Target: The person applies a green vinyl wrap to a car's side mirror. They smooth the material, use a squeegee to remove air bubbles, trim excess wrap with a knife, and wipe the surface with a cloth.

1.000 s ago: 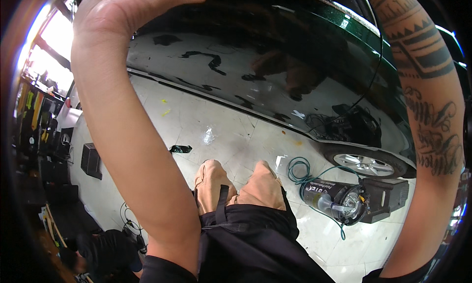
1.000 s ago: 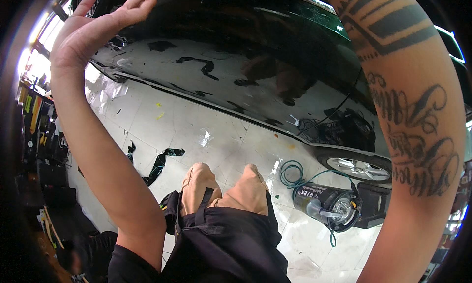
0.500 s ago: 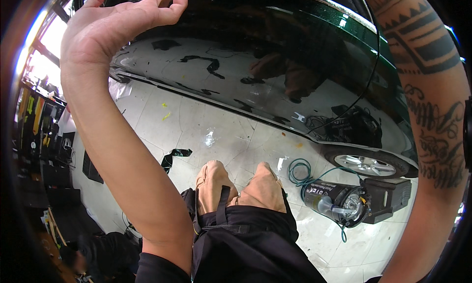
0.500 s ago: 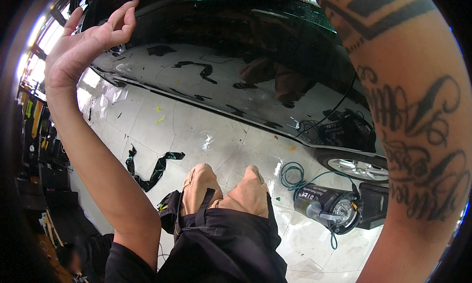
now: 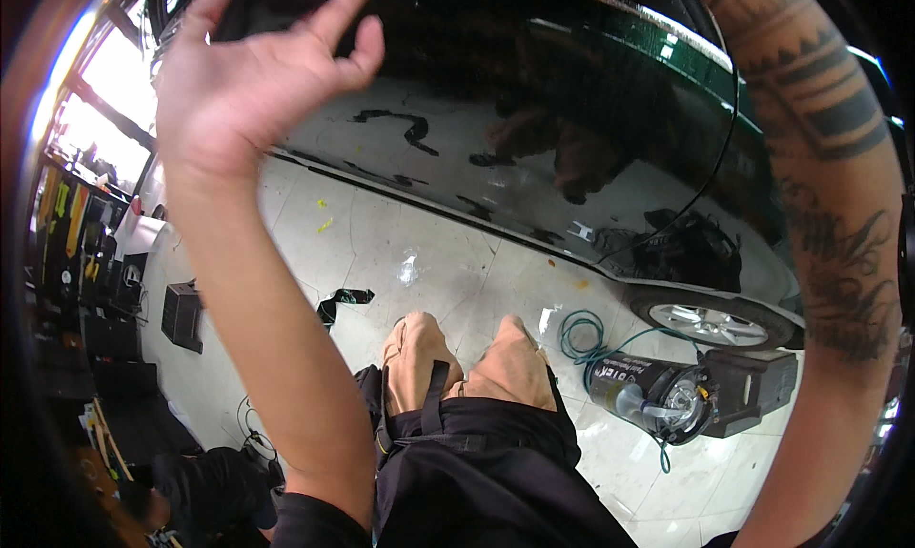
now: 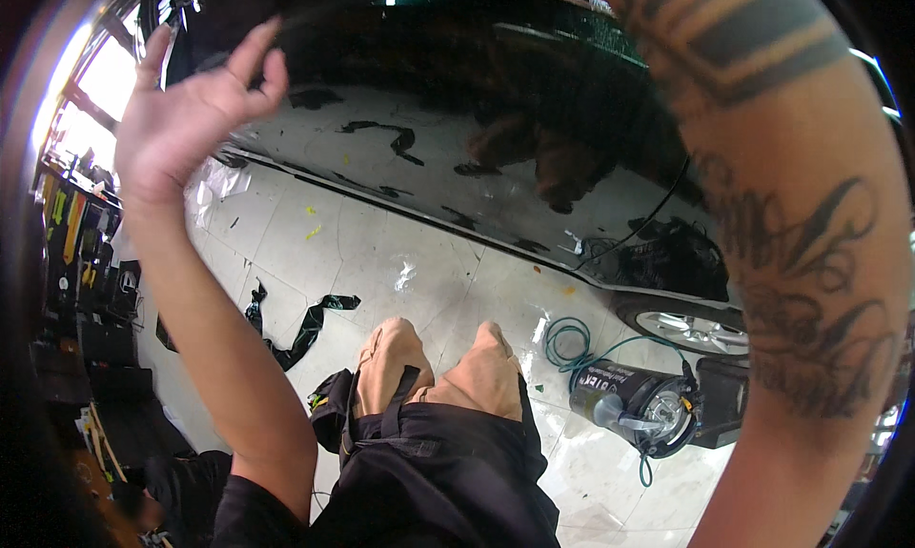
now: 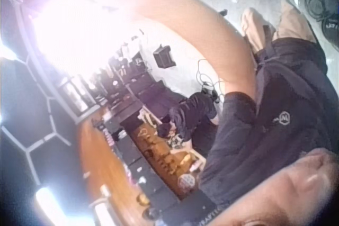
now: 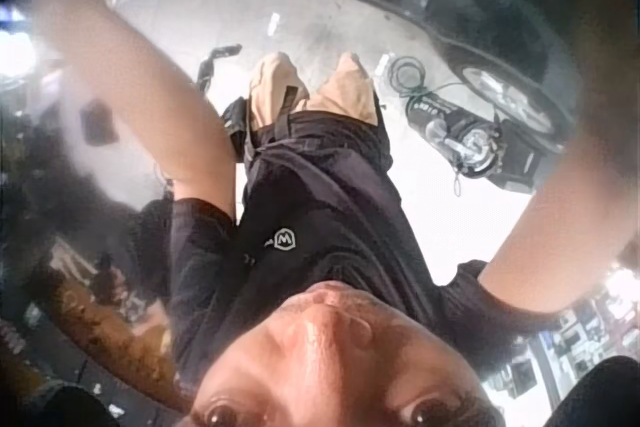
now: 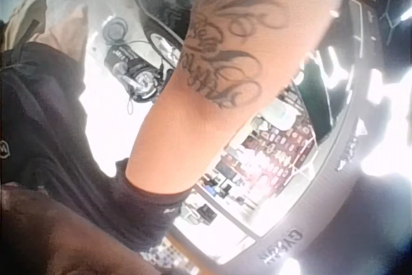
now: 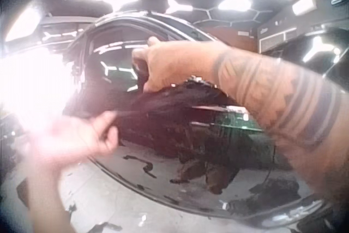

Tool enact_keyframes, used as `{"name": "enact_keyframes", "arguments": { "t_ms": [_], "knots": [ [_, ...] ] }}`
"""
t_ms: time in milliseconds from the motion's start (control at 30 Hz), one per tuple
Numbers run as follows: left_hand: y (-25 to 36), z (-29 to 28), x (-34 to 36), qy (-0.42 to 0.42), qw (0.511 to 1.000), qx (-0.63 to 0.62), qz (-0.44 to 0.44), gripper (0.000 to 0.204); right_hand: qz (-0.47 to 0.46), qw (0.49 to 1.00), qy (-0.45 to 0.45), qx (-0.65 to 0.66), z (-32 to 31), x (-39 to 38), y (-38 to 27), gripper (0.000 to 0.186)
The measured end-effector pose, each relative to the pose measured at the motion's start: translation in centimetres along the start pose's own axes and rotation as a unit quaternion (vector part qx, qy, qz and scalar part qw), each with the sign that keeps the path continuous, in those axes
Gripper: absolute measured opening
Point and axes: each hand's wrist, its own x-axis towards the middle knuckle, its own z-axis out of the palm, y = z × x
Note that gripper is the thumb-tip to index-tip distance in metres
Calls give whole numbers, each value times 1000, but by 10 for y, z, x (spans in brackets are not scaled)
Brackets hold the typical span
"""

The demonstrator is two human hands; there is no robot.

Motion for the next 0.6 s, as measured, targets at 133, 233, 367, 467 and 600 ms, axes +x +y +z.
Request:
{"name": "enact_keyframes", "arguments": {
  "t_ms": [133,233,367,467,600],
  "knots": [
    [-56,7,12,67,989,53,123,58,-5,997,78,13,-4,-19,10,56],
    [-55,-19,22,78,977,68,188,33,-5,995,86,50,7,5,-1,52],
    [-75,-65,44,53,983,-12,176,21,-8,996,83,15,-1,10,-9,53],
    [-75,-63,40,7,979,-57,194,27,-17,996,89,-11,-1,20,-12,54],
    [-55,-72,42,-64,965,-138,215,47,-22,997,67,-42,-8,38,-37,56]
  ]
}}
